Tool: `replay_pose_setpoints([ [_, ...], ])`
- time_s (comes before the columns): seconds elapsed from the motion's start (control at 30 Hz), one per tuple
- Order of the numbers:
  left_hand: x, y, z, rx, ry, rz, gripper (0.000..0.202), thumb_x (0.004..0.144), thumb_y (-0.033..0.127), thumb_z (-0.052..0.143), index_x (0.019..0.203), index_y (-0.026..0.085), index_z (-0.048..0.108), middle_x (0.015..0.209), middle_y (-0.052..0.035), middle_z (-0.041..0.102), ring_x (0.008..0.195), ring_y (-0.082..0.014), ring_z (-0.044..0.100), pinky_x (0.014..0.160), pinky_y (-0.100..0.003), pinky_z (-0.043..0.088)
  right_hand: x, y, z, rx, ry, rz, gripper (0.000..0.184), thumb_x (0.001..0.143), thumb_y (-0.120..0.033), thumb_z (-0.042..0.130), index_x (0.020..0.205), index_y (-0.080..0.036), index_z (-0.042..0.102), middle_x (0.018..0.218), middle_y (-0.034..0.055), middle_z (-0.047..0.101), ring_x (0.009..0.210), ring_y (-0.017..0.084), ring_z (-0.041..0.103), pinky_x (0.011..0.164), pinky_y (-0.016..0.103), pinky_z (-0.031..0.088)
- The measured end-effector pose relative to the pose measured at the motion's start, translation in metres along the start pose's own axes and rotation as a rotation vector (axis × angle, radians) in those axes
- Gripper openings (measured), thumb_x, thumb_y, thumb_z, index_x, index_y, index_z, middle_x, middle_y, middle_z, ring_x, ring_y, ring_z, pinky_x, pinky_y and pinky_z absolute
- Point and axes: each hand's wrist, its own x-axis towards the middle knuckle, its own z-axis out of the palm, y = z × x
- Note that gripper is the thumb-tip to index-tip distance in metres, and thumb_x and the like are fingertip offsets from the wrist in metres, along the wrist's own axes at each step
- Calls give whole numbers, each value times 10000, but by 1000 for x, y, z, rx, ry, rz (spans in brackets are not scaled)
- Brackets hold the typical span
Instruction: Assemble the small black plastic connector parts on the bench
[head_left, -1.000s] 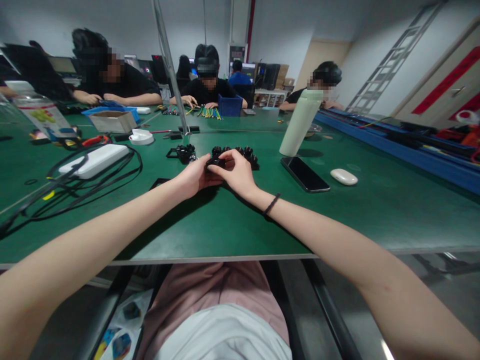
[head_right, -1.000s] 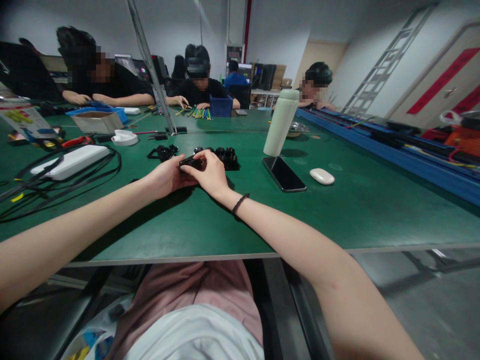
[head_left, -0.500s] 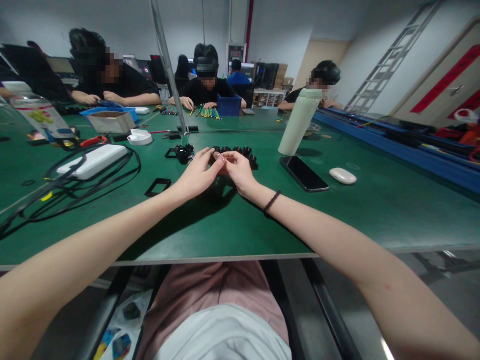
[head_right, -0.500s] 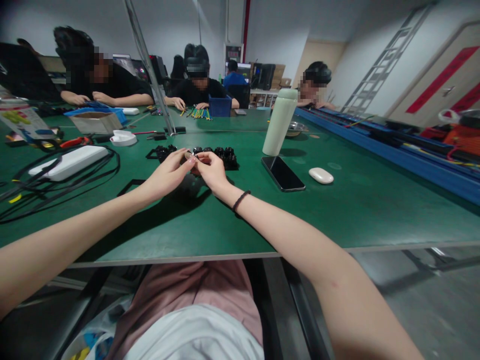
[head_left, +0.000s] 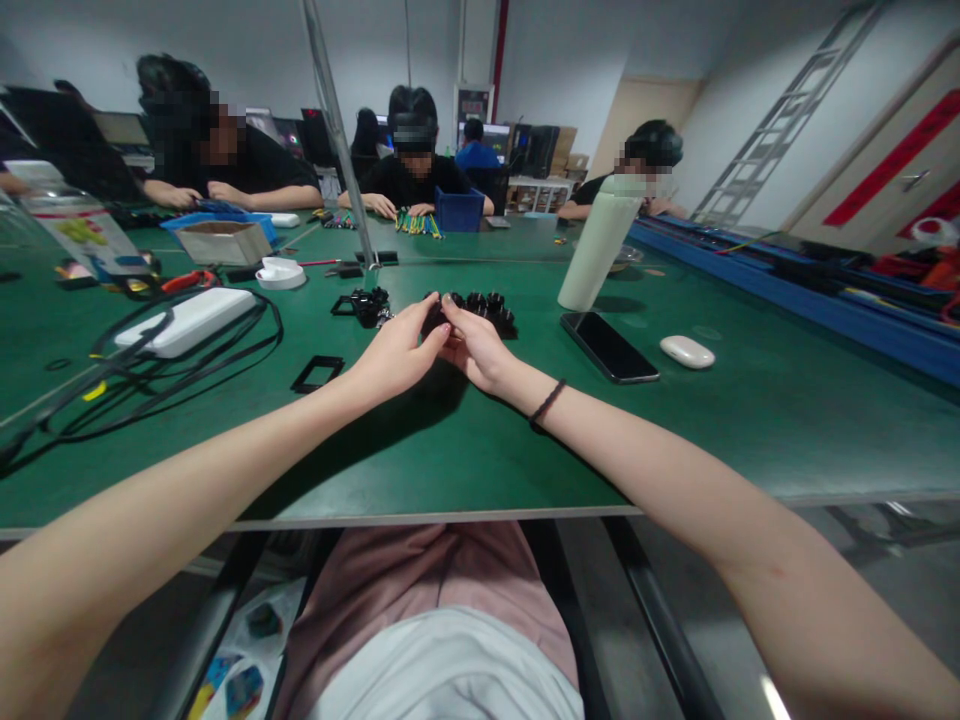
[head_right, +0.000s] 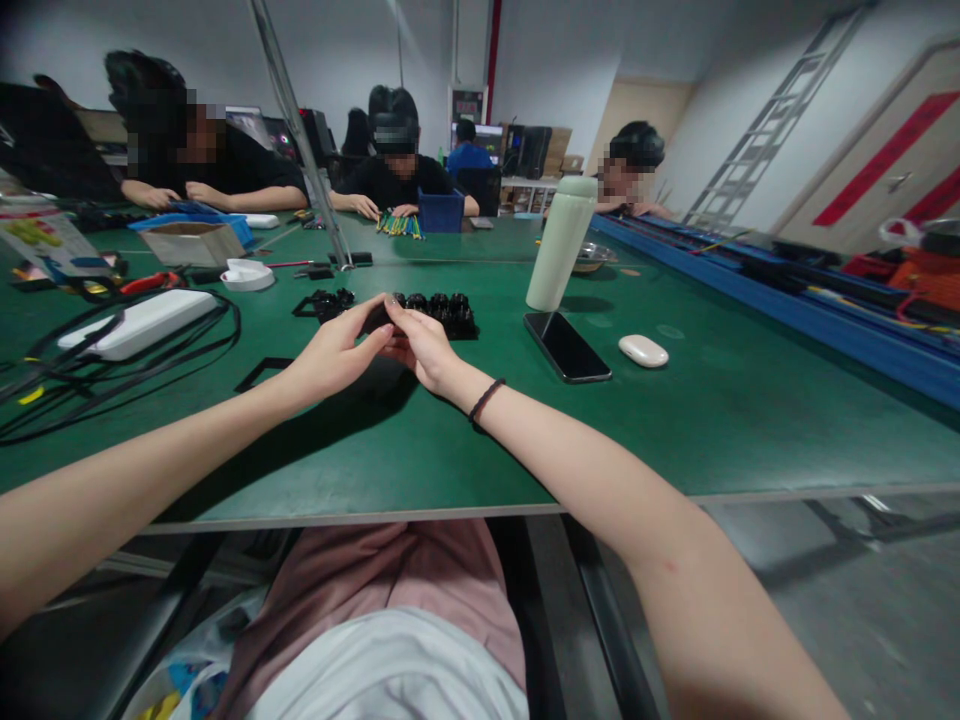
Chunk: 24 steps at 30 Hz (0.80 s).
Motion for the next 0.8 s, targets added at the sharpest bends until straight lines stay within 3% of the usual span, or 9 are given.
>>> replay_pose_setpoints([
  [0.33,0,-1,1,37,-33,22,537,788,268,629,1299,139,532,1339,-158,570,1265,-272,505,1115,-419,311,5,3,-6,-72,-30,-6,376,745,-558,701,821,-204,596,707,-20,630,656,117,615,684,276,552],
  [0.53,0,-5,5,45,-26,10,496,806,246,594,1289,155,527,1329,-148,581,1257,-266,508,1112,-434,309,7,5,-7,-99,-27,-19,392,736,-571,702,816,-202,598,714,-14,635,657,117,616,681,280,561],
  [0.8,2,-10,13,-96,42,-45,424,811,215,575,1227,141,555,1320,-151,588,1260,-245,510,1108,-418,318,3,2,-5,-76,-41,-1,345,680,-477,775,764,-199,591,691,-31,604,647,103,582,653,244,547],
])
